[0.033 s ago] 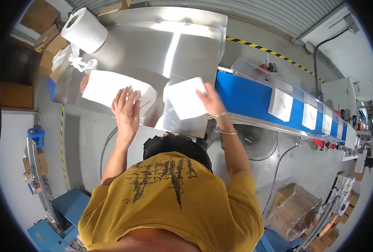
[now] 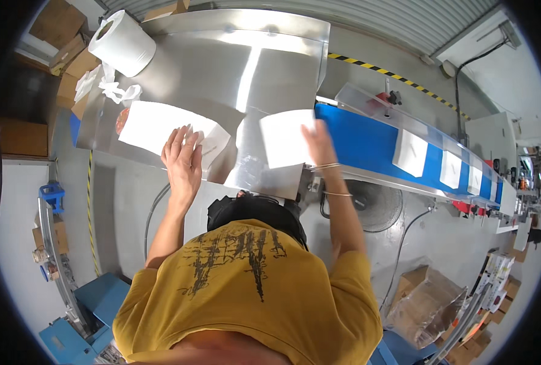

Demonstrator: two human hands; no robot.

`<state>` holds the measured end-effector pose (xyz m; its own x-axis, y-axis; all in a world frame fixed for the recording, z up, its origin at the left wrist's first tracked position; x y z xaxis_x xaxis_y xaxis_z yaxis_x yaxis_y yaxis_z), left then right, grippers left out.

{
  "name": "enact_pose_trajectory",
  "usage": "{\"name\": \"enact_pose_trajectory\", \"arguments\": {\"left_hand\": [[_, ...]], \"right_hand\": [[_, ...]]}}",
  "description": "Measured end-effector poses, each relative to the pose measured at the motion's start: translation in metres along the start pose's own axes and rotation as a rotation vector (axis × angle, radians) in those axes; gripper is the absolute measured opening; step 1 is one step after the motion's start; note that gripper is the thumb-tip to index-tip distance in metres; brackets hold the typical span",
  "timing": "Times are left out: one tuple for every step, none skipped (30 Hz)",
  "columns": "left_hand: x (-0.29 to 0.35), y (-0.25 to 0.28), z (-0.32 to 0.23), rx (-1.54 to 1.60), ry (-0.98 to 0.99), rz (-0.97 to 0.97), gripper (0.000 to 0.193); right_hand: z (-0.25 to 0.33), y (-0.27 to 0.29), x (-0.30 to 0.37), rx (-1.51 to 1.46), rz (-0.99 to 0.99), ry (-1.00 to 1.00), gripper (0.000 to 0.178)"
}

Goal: The person is moving and aligning stacks of napkins or paper blocks between a conveyor belt and an industrial machine.

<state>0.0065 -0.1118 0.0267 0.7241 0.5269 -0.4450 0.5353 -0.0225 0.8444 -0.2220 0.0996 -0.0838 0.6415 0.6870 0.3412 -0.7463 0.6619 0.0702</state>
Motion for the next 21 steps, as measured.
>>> {"name": "enact_pose_trajectory", "arguments": {"left_hand": [[0.0, 0.0, 0.0, -0.002, 0.006, 0.002, 0.029], [0.001, -0.001, 0.001, 0.031, -0.001, 0.0, 0.028], [0.0, -0.002, 0.001, 0.068, -0.008, -0.003, 0.028], [-0.001, -0.003, 0.001, 0.102, 0.012, 0.006, 0.027], [-0.002, -0.002, -0.001, 0.096, 0.017, 0.003, 0.027], [-0.004, -0.001, -0.003, 0.089, 0.011, 0.008, 0.027], [-0.004, -0.001, -0.004, 0.078, 0.007, 0.016, 0.027], [-0.002, -0.003, -0.001, 0.101, 0.017, 0.028, 0.027], [-0.003, -0.001, -0.002, 0.098, 0.016, 0.027, 0.027], [-0.003, 0.0, -0.005, 0.095, -0.008, 0.05, 0.027], [0.0, 0.003, -0.006, 0.083, -0.026, 0.071, 0.027], [-0.001, 0.003, -0.007, 0.085, -0.033, 0.107, 0.027], [-0.002, 0.004, -0.008, 0.09, -0.045, 0.107, 0.027], [-0.004, 0.005, -0.011, 0.101, -0.071, 0.129, 0.027], [-0.005, 0.007, -0.013, 0.108, -0.096, 0.152, 0.028], [-0.007, 0.009, -0.014, 0.114, -0.107, 0.155, 0.028], [-0.01, 0.01, -0.013, 0.105, -0.049, 0.12, 0.03], [-0.011, 0.011, -0.01, 0.093, 0.019, 0.081, 0.032], [-0.009, 0.007, -0.003, 0.094, 0.021, 0.081, 0.032], [-0.006, 0.002, 0.012, 0.03, 0.005, 0.063, 0.034], [-0.003, 0.0, 0.02, -0.035, -0.009, 0.044, 0.036]], "right_hand": [[-0.008, 0.035, 0.005, 0.116, -0.179, -0.06, 0.046], [-0.015, 0.07, 0.01, 0.231, -0.355, -0.116, 0.051], [-0.019, 0.1, 0.015, 0.348, -0.534, -0.172, 0.056], [-0.022, 0.12, 0.019, 0.465, -0.712, -0.225, 0.061], [-0.025, 0.13, 0.026, 0.729, -0.935, -0.105, 0.059], [-0.025, 0.131, 0.035, 0.993, -1.154, 0.029, 0.057], [-0.009, 0.118, 0.036, 0.989, -1.146, 0.035, 0.057], [0.012, 0.096, 0.034, 1.002, -0.997, 0.272, 0.054], [0.03, 0.068, 0.033, 1.004, -0.846, 0.5, 0.051], [0.034, 0.036, 0.017, 0.808, -0.489, 0.586, 0.055], [0.07, -0.017, 0.021, 0.607, -0.174, 0.564, 0.058], [0.078, -0.052, 0.014, 0.464, 0.029, 0.456, 0.056], [0.079, -0.083, 0.005, 0.45, 0.132, 0.486, 0.055], [0.075, -0.104, -0.003, 0.44, 0.232, 0.514, 0.054], [0.069, -0.11, -0.013, 0.44, 0.219, 0.512, 0.054], [0.063, -0.117, -0.021, 0.519, 0.262, 0.633, 0.051], [0.057, -0.121, -0.024, 0.6, 0.303, 0.752, 0.048], [0.051, -0.116, -0.023, 0.532, 0.272, 0.808, 0.048], [0.048, -0.11, -0.015, 0.533, 0.275, 0.807, 0.048], [0.035, -0.093, -0.012, 0.197, 0.204, 0.414, 0.045], [0.017, -0.074, -0.007, -0.132, 0.129, 0.017, 0.042]]}}
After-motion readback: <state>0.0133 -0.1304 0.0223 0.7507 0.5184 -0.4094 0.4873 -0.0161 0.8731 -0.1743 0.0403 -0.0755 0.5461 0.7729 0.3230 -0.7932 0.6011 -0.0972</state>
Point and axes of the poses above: each hand's wrist, its own x-axis away from the middle knuckle, its own y-axis out of the back of the hand, z = x × y, the point moved 4 cm from there along -x, towards the middle knuckle, and after that the axes turned 5 degrees about -x, right-handed, at the moved point
